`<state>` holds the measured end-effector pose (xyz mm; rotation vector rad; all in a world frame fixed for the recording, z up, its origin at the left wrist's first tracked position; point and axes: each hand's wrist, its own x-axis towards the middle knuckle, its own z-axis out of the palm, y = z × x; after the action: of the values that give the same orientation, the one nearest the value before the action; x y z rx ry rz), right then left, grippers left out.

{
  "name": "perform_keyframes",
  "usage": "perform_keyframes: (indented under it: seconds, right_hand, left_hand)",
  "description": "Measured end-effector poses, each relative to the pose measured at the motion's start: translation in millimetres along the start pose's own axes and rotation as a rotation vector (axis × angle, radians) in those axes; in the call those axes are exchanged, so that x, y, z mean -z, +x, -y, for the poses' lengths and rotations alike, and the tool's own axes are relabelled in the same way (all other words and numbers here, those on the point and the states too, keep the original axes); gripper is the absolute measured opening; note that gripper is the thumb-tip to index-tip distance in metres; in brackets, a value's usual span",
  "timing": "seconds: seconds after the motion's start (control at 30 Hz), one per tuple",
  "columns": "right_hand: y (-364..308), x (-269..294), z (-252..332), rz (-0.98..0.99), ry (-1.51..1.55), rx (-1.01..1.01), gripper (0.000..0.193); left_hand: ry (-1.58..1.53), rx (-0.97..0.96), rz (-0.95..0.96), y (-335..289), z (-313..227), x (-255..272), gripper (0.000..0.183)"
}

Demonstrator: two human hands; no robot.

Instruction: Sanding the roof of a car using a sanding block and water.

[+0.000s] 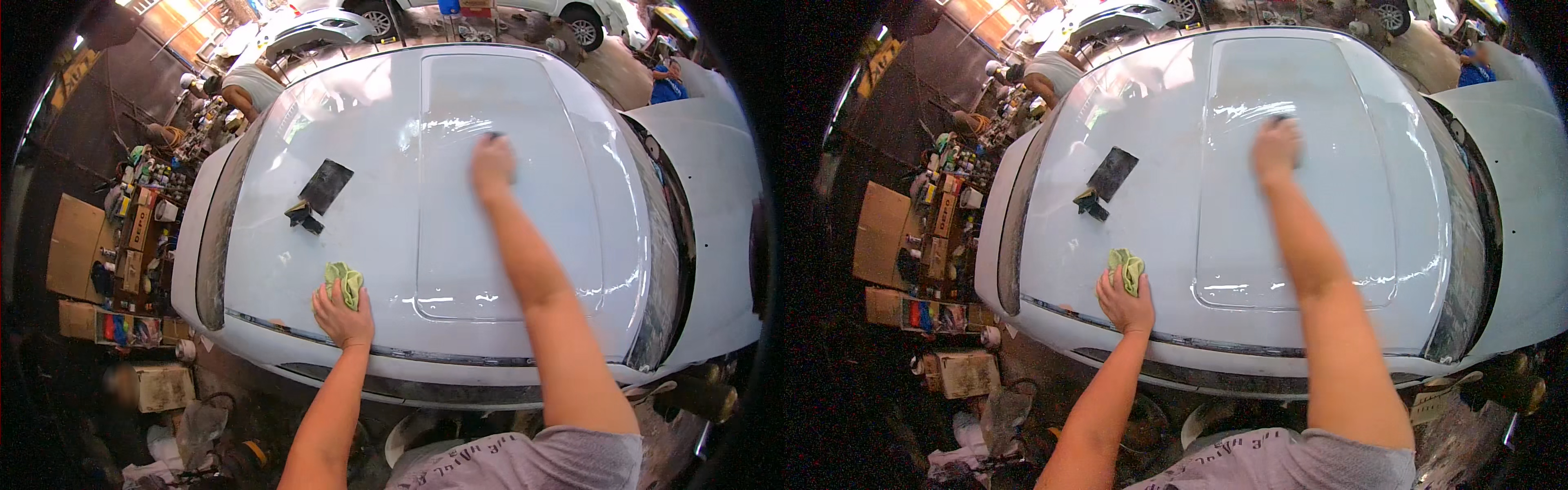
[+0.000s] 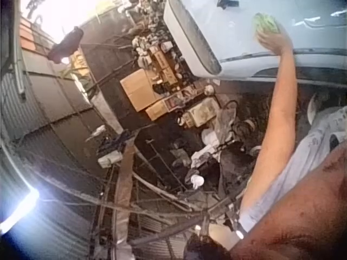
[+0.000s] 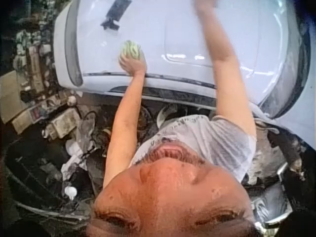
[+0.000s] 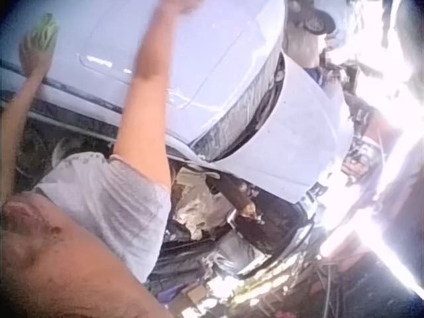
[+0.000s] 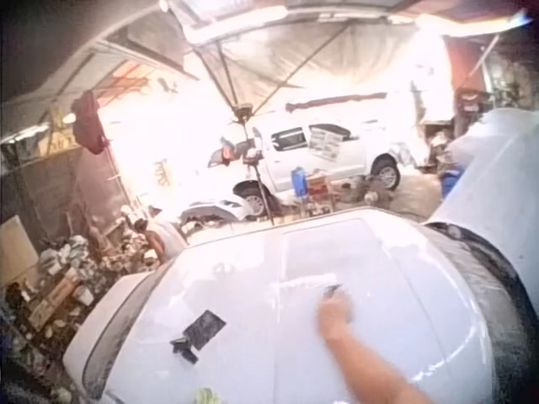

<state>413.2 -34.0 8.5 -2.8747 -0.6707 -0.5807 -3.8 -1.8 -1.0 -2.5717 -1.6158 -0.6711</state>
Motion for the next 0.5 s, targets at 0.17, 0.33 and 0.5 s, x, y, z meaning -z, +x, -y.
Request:
perform_keyframes:
  seconds: [0.17,0.33,0.5]
  right_hand:
    - [-49,-4,30,-0.179,0.228,0.593,0.032]
    - [40,-5,-106,-0.028,0.020,0.042,0.026]
    - [-20,-9,21,-0.072,0.014,0.099,0.041]
  left_hand:
    - [0.024,-0.013,-0.002,-1,-8,-1,0.057]
    - [0.005,0.008,-0.032,1,1,-3,0.058]
    - [0.010,0.003,-0.031,1,-3,-2,0.059]
